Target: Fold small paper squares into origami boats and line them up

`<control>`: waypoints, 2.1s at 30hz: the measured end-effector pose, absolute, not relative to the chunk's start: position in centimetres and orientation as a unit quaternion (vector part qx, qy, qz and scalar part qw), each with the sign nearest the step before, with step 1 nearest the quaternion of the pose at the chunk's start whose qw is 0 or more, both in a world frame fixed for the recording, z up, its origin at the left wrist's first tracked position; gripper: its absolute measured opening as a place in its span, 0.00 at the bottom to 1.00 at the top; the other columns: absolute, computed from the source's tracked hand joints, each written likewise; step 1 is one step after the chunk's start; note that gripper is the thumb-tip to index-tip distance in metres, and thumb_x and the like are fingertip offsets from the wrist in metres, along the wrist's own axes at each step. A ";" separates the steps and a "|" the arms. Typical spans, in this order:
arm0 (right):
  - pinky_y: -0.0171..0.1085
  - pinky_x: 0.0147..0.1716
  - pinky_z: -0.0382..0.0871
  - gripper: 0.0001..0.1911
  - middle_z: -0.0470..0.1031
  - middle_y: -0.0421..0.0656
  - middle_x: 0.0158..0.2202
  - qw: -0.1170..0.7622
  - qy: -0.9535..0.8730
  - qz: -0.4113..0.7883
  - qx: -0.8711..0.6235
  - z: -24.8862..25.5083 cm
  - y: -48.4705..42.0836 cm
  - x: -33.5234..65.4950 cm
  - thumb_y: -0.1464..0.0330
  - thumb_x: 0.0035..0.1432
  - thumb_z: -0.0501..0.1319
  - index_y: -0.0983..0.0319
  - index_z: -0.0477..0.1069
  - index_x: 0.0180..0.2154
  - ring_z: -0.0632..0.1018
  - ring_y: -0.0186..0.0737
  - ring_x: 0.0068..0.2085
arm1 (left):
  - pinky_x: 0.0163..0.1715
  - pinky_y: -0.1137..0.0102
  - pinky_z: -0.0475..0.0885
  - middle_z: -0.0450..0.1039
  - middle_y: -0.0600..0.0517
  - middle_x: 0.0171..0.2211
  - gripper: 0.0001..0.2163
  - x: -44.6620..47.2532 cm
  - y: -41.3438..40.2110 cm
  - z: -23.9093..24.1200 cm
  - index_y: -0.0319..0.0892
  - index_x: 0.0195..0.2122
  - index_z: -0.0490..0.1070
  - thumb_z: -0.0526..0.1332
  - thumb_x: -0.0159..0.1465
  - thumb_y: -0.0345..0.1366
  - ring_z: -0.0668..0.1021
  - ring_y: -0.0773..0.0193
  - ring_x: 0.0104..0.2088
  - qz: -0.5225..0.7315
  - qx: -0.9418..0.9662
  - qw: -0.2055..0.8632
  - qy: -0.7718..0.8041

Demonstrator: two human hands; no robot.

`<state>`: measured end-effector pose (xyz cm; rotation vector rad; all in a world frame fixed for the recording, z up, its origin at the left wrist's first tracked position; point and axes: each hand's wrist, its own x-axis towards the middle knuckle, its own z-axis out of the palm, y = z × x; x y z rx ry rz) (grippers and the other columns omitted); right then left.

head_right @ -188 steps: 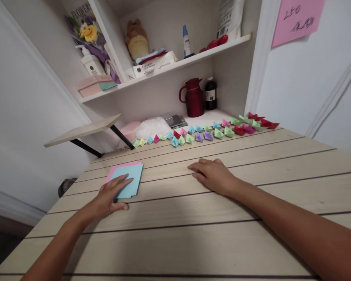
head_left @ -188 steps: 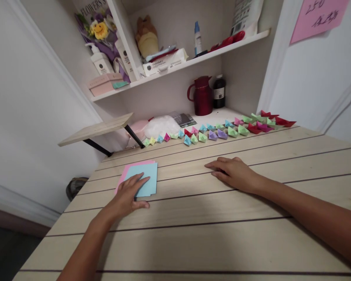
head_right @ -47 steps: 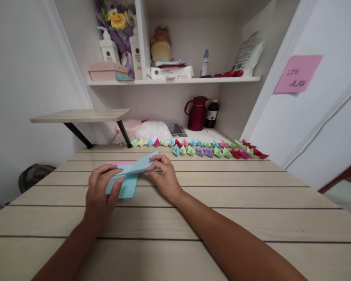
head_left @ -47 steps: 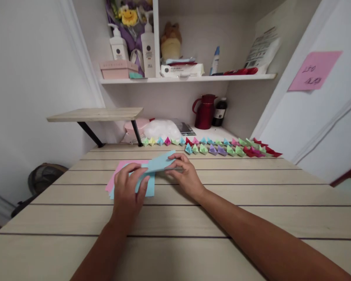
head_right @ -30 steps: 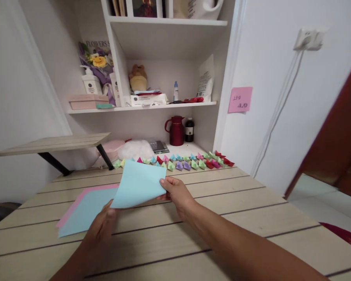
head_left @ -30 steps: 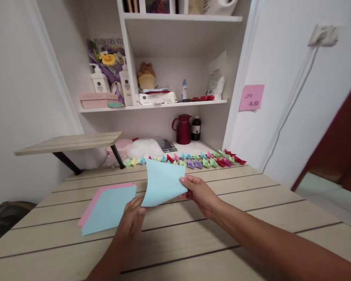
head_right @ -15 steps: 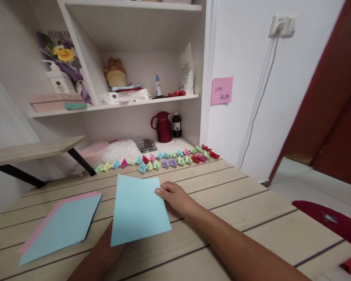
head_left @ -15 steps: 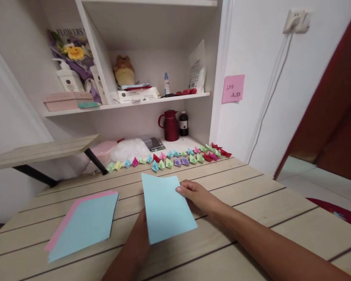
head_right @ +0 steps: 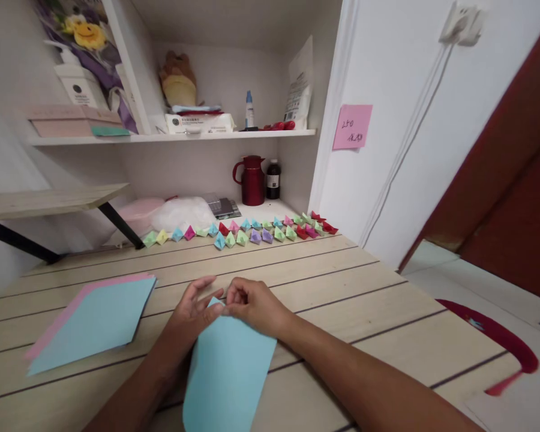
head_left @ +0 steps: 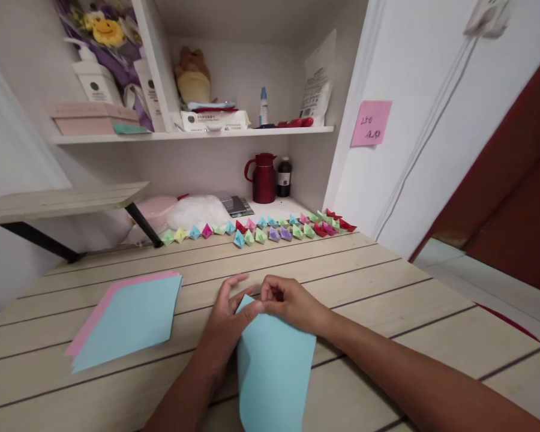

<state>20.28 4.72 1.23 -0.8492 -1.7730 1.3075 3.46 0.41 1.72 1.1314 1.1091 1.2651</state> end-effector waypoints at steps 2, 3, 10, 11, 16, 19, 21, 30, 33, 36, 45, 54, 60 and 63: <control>0.31 0.25 0.56 0.18 0.64 0.34 0.22 0.405 -0.671 0.518 -0.342 1.4 5.0 20.6 0.57 0.46 0.70 0.62 0.66 0.27 0.63 0.30 0.24 | 0.43 0.64 0.73 0.60 0.40 0.61 0.35 3.4 0.4 2.0 0.48 0.57 0.61 0.73 0.48 0.43 0.73 0.49 0.54 0.541 0.439 0.541 0.470; 0.31 0.25 0.56 0.19 0.65 0.34 0.22 0.420 -0.658 0.521 -0.347 1.6 5.2 20.8 0.57 0.46 0.70 0.62 0.66 0.27 0.64 0.30 0.25 | 0.40 0.65 0.73 0.60 0.40 0.61 0.38 3.4 0.4 2.1 0.49 0.59 0.59 0.73 0.48 0.43 0.74 0.50 0.52 0.541 0.425 0.545 0.480; 0.31 0.24 0.55 0.15 0.64 0.34 0.22 0.510 -0.575 0.510 -0.386 1.8 5.9 21.5 0.60 0.47 0.69 0.62 0.67 0.30 0.63 0.30 0.24 | 0.35 0.66 0.74 0.75 0.43 0.48 0.41 3.7 -0.2 3.3 0.50 0.65 0.51 0.70 0.52 0.43 0.80 0.55 0.40 0.525 0.386 0.587 0.481; 0.31 0.24 0.56 0.15 0.63 0.34 0.22 0.520 -0.568 0.506 -0.388 1.8 6.0 21.6 0.61 0.47 0.69 0.62 0.68 0.30 0.63 0.30 0.24 | 0.35 0.66 0.74 0.76 0.45 0.47 0.40 3.7 -0.2 3.3 0.50 0.64 0.54 0.70 0.52 0.42 0.80 0.56 0.39 0.521 0.391 0.583 0.486; 0.31 0.23 0.56 0.14 0.64 0.34 0.22 0.549 -0.539 0.499 -0.399 1.7 6.3 22.1 0.61 0.49 0.68 0.62 0.68 0.32 0.63 0.30 0.24 | 0.34 0.65 0.73 0.80 0.45 0.39 0.20 3.8 -0.2 2.9 0.40 0.44 0.74 0.70 0.51 0.41 0.80 0.55 0.36 0.479 0.407 0.499 0.597; 0.31 0.24 0.58 0.13 0.66 0.35 0.23 0.542 -0.544 0.497 -0.404 1.5 6.4 22.3 0.61 0.49 0.68 0.61 0.69 0.32 0.65 0.31 0.24 | 0.31 0.65 0.72 0.80 0.47 0.32 0.13 3.8 -0.1 2.6 0.39 0.36 0.75 0.67 0.53 0.41 0.79 0.56 0.31 0.441 0.471 0.382 0.662; 0.32 0.26 0.60 0.12 0.67 0.36 0.25 0.541 -0.554 0.485 -0.408 1.3 6.4 22.2 0.62 0.49 0.67 0.61 0.70 0.34 0.67 0.33 0.26 | 0.32 0.66 0.71 0.78 0.50 0.30 0.08 3.7 -0.2 2.4 0.41 0.33 0.75 0.64 0.56 0.40 0.79 0.57 0.32 0.422 0.561 0.270 0.659; 0.38 0.38 0.66 0.08 0.69 0.42 0.36 0.564 -0.667 0.256 -0.415 2.6 5.0 22.3 0.63 0.55 0.63 0.59 0.72 0.36 0.71 0.40 0.38 | 0.29 0.70 0.62 0.75 0.54 0.33 0.10 2.9 -0.8 1.7 0.48 0.43 0.73 0.53 0.67 0.36 0.77 0.61 0.33 0.317 0.673 -0.058 0.666; 0.33 0.22 0.60 0.17 0.65 0.36 0.22 0.491 -0.649 0.455 -0.360 3.1 3.7 21.7 0.55 0.62 0.56 0.61 0.69 0.30 0.66 0.32 0.22 | 0.26 0.70 0.60 0.74 0.55 0.34 0.11 3.0 -1.0 1.8 0.50 0.46 0.72 0.55 0.65 0.32 0.77 0.63 0.31 0.287 0.690 -0.104 0.657; 0.32 0.18 0.58 0.26 0.67 0.37 0.19 0.406 -0.609 0.616 -0.291 2.9 2.8 20.6 0.49 0.64 0.50 0.63 0.69 0.28 0.65 0.30 0.16 | 0.25 0.70 0.59 0.74 0.56 0.32 0.13 3.5 -1.3 1.7 0.49 0.46 0.73 0.57 0.62 0.29 0.76 0.63 0.28 0.276 0.725 -0.119 0.619; 0.32 0.24 0.64 0.23 0.70 0.39 0.22 0.371 -0.619 0.641 -0.260 3.2 2.3 20.3 0.50 0.58 0.60 0.64 0.68 0.25 0.70 0.30 0.21 | 0.26 0.70 0.59 0.74 0.56 0.31 0.13 4.4 -1.4 1.2 0.48 0.48 0.72 0.54 0.65 0.31 0.75 0.65 0.28 0.260 0.757 -0.082 0.593; 0.32 0.25 0.64 0.21 0.71 0.38 0.23 0.372 -0.612 0.648 -0.258 2.8 2.5 20.3 0.53 0.57 0.62 0.63 0.68 0.26 0.70 0.30 0.22 | 0.27 0.70 0.60 0.74 0.55 0.30 0.12 4.5 -1.3 1.2 0.47 0.43 0.74 0.51 0.67 0.34 0.76 0.64 0.29 0.271 0.755 -0.039 0.596; 0.31 0.24 0.63 0.20 0.71 0.38 0.21 0.374 -0.609 0.647 -0.267 2.8 2.5 20.2 0.54 0.58 0.62 0.64 0.67 0.25 0.70 0.29 0.21 | 0.31 0.71 0.62 0.75 0.55 0.32 0.11 4.4 -1.0 1.2 0.49 0.43 0.74 0.52 0.66 0.33 0.76 0.64 0.33 0.286 0.755 0.018 0.590; 0.31 0.23 0.63 0.20 0.70 0.37 0.21 0.375 -0.604 0.649 -0.272 2.8 2.5 20.1 0.54 0.57 0.63 0.64 0.67 0.25 0.69 0.29 0.20 | 0.33 0.71 0.63 0.76 0.55 0.34 0.12 4.4 -0.9 1.1 0.48 0.43 0.74 0.52 0.67 0.32 0.77 0.64 0.35 0.303 0.750 0.047 0.586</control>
